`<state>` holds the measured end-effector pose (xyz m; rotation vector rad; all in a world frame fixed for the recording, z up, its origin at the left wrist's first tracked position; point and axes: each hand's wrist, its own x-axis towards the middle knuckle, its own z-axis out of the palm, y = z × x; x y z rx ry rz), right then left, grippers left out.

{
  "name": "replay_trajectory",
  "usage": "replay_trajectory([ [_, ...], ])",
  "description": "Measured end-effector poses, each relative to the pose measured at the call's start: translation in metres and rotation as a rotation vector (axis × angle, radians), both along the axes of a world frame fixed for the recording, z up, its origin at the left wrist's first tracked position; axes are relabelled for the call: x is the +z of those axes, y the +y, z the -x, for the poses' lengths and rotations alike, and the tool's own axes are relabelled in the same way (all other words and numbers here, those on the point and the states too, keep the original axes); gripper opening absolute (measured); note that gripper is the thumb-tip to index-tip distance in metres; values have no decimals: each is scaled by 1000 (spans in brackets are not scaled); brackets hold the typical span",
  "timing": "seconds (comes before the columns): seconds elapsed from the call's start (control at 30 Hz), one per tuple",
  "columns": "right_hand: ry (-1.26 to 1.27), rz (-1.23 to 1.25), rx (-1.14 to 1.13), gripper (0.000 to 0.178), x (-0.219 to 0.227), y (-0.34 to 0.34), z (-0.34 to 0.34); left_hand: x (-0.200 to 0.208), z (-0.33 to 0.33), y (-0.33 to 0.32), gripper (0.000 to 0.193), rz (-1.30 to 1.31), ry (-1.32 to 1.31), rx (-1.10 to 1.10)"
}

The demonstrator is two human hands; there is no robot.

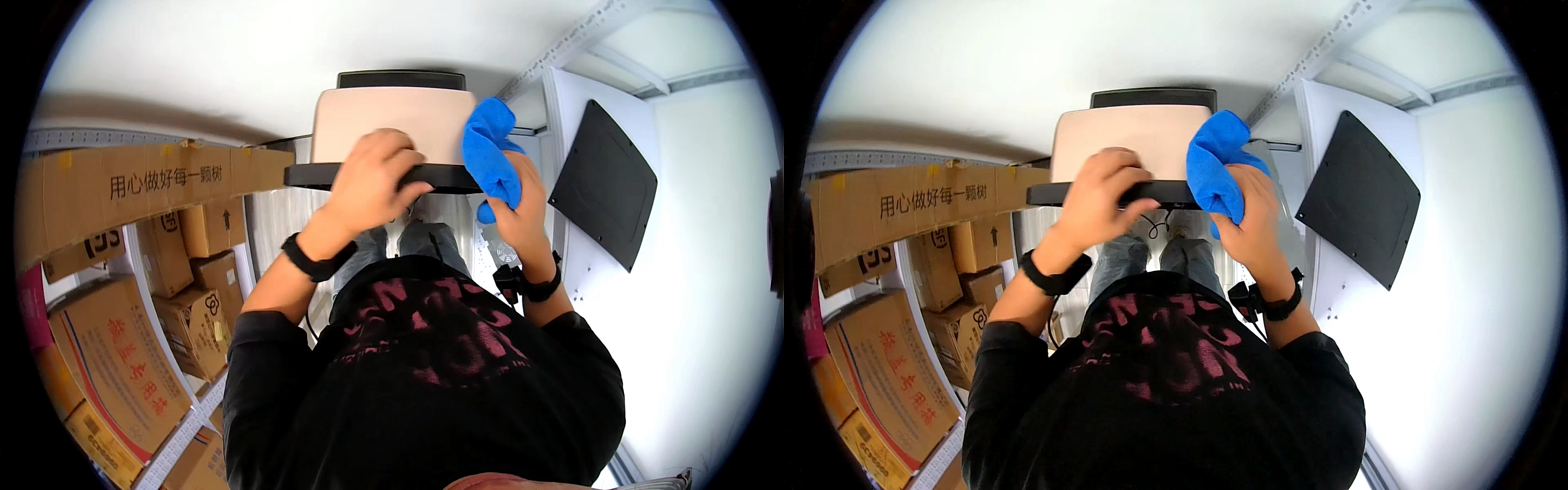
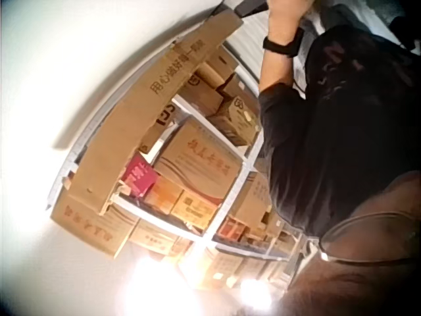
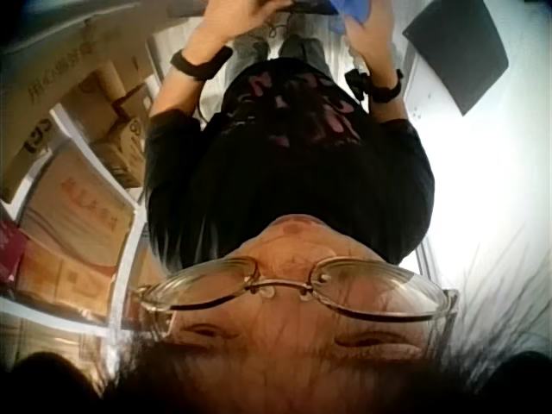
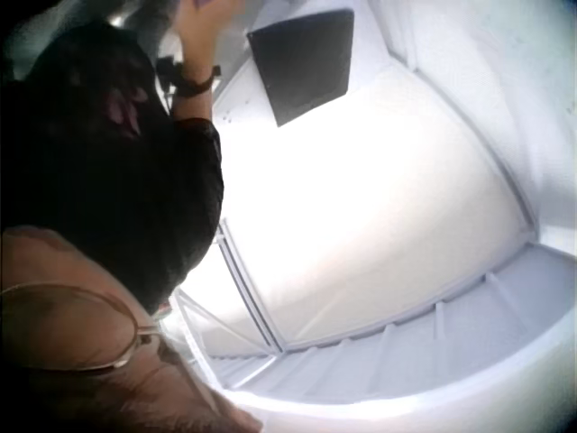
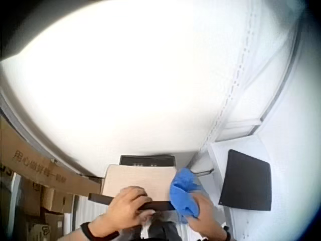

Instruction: The person uses a cordless screwdriver to remove screws from a metal back panel of a wall-mounted appliance, then removes the panel. They wipe the appliance's exterior and interior surfaces with a blue cloth.

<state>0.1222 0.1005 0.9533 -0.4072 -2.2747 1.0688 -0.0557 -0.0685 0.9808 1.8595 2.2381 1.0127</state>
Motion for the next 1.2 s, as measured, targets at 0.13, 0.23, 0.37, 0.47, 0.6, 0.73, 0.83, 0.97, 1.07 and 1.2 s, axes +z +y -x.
replay_trajectory([
  [0.13,-91,-367,72,40,23,-23,24,-1,42,-70,25,-47,31,351],
  [0.23,-145,-440,168,43,30,-44,48,-14,59,-110,22,-29,-128,515],
  [0.37,-202,-418,310,45,37,-71,81,-32,66,-132,26,-42,-454,491],
  [0.47,-221,-402,350,49,39,-98,108,-39,70,-139,33,-133,-501,443],
  [0.6,-357,-479,298,62,42,-125,132,-42,89,-153,32,-157,-583,313],
  [0.73,-444,-544,266,72,48,-147,153,-50,103,-158,33,-118,-617,219],
  [0.83,-469,-599,301,73,50,-159,166,-54,114,-162,31,-90,-647,143],
  [0.97,-444,-650,341,64,50,-173,183,-63,125,-164,27,-97,-708,68],
  [1.07,-422,-679,361,57,46,-182,194,-72,127,-164,29,-82,-743,71],
  [1.2,-480,-708,378,51,44,-193,206,-75,131,-169,42,26,-763,126],
])
